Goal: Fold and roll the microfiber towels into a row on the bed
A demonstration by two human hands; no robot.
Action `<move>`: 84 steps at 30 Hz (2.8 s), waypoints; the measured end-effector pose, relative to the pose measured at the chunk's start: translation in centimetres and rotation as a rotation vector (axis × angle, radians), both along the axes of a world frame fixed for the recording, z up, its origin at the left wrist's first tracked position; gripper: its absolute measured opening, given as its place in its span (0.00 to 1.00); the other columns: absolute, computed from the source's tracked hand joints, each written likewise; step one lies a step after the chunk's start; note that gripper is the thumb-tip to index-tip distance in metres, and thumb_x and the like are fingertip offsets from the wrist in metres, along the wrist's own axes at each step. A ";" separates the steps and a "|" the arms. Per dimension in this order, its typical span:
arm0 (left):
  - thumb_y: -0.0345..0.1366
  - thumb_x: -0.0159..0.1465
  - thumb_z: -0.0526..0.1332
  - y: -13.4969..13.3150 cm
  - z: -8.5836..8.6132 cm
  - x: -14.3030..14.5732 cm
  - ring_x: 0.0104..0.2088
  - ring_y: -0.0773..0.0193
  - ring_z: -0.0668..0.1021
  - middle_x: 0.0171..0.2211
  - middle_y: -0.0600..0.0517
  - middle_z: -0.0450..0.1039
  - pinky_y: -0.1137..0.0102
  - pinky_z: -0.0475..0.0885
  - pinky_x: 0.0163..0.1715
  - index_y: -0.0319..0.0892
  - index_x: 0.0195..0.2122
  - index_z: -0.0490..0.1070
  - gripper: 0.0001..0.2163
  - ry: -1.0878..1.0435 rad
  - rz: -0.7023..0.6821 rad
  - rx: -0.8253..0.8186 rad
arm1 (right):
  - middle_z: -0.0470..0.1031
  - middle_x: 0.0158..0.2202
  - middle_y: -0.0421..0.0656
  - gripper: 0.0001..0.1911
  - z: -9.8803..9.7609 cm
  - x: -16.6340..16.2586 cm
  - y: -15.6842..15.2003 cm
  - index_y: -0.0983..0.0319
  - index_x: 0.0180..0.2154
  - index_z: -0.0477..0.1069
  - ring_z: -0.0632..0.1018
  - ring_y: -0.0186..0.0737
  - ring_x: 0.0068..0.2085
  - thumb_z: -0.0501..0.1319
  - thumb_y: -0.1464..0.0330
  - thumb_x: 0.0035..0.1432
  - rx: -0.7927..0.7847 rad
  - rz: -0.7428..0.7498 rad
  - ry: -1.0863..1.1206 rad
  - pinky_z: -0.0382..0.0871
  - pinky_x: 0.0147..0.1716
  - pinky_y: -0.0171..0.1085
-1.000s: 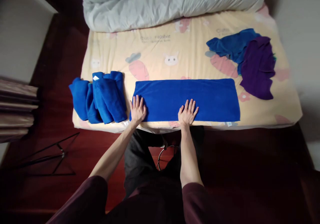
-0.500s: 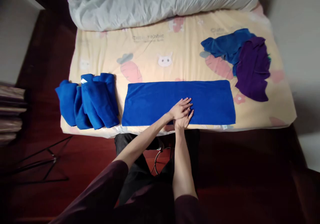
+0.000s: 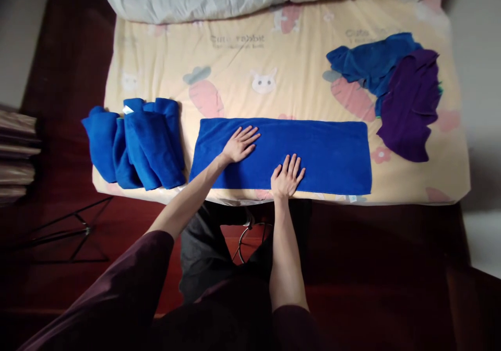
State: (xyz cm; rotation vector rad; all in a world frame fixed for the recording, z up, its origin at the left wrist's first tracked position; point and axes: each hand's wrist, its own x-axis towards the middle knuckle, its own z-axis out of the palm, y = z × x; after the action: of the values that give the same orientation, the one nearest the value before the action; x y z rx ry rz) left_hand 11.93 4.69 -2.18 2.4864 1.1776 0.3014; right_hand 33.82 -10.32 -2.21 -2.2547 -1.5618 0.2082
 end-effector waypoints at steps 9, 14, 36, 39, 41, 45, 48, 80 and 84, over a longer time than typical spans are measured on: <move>0.51 0.78 0.47 1.1 0.8 -9.9 0.82 0.51 0.52 0.81 0.46 0.50 0.49 0.40 0.81 0.40 0.79 0.60 0.33 0.085 0.345 -0.016 | 0.60 0.78 0.54 0.33 0.1 0.0 0.0 0.65 0.76 0.64 0.58 0.53 0.81 0.43 0.63 0.77 -0.021 0.005 0.005 0.45 0.78 0.67; 0.48 0.78 0.47 1.6 0.7 -12.4 0.82 0.49 0.50 0.81 0.43 0.49 0.47 0.39 0.81 0.37 0.79 0.59 0.33 0.074 0.489 -0.001 | 0.59 0.79 0.54 0.33 0.2 0.0 0.0 0.65 0.76 0.63 0.57 0.52 0.81 0.44 0.64 0.77 -0.042 0.015 0.002 0.44 0.79 0.66; 0.43 0.74 0.50 -14.7 0.7 -5.4 0.80 0.49 0.60 0.78 0.43 0.60 0.46 0.49 0.80 0.42 0.75 0.67 0.30 -0.053 0.666 0.080 | 0.61 0.78 0.53 0.30 2.4 1.5 -2.8 0.66 0.72 0.69 0.58 0.48 0.81 0.47 0.66 0.77 -0.079 0.153 0.115 0.44 0.81 0.58; 0.44 0.74 0.50 -14.7 0.4 -5.4 0.80 0.49 0.60 0.78 0.42 0.60 0.47 0.48 0.80 0.41 0.74 0.68 0.30 -0.090 0.669 0.085 | 0.62 0.77 0.52 0.27 3.0 0.8 -3.8 0.65 0.69 0.74 0.60 0.51 0.80 0.51 0.67 0.76 -0.086 0.257 0.191 0.45 0.80 0.60; 0.44 0.73 0.51 -14.8 0.2 -5.5 0.80 0.48 0.59 0.78 0.42 0.60 0.46 0.47 0.80 0.40 0.74 0.68 0.31 -0.111 0.673 0.080 | 0.62 0.77 0.50 0.25 3.6 -1.2 -3.5 0.62 0.68 0.75 0.59 0.51 0.80 0.53 0.67 0.76 -0.070 0.411 0.253 0.45 0.80 0.62; 0.44 0.72 0.52 -14.8 0.0 -5.8 0.80 0.46 0.59 0.78 0.43 0.59 0.45 0.47 0.80 0.42 0.75 0.67 0.31 -0.108 0.661 0.066 | 0.57 0.80 0.45 0.26 4.8 -7.3 -0.4 0.58 0.72 0.70 0.56 0.44 0.81 0.54 0.67 0.78 -0.019 0.749 0.351 0.46 0.81 0.56; 0.45 0.73 0.51 -14.8 -0.2 -6.0 0.79 0.46 0.60 0.77 0.41 0.61 0.45 0.50 0.79 0.42 0.75 0.67 0.31 -0.088 0.644 0.085 | 0.55 0.80 0.44 0.26 4.9 -10.0 2.7 0.60 0.73 0.68 0.55 0.43 0.82 0.54 0.66 0.79 -0.014 0.903 0.326 0.45 0.82 0.52; 0.41 0.72 0.54 -14.9 -0.2 -6.0 0.79 0.44 0.61 0.77 0.41 0.62 0.45 0.50 0.79 0.41 0.74 0.68 0.30 -0.062 0.658 0.131 | 0.51 0.82 0.41 0.31 2.1 26.2 17.2 0.58 0.78 0.60 0.52 0.47 0.82 0.48 0.62 0.80 -0.162 0.490 -0.030 0.41 0.82 0.59; 0.41 0.72 0.54 -14.9 0.0 -5.9 0.79 0.46 0.61 0.77 0.42 0.62 0.46 0.50 0.79 0.42 0.75 0.68 0.30 -0.051 0.655 0.135 | 0.53 0.82 0.44 0.30 1.5 28.3 18.3 0.60 0.77 0.62 0.53 0.47 0.82 0.45 0.61 0.81 -0.138 0.333 -0.027 0.42 0.82 0.60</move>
State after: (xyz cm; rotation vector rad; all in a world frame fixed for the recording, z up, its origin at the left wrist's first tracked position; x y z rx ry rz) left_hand 6.03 -10.24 -2.20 2.1038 1.9797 0.6250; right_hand 62.15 8.01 -0.68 -2.0891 -1.9870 0.3882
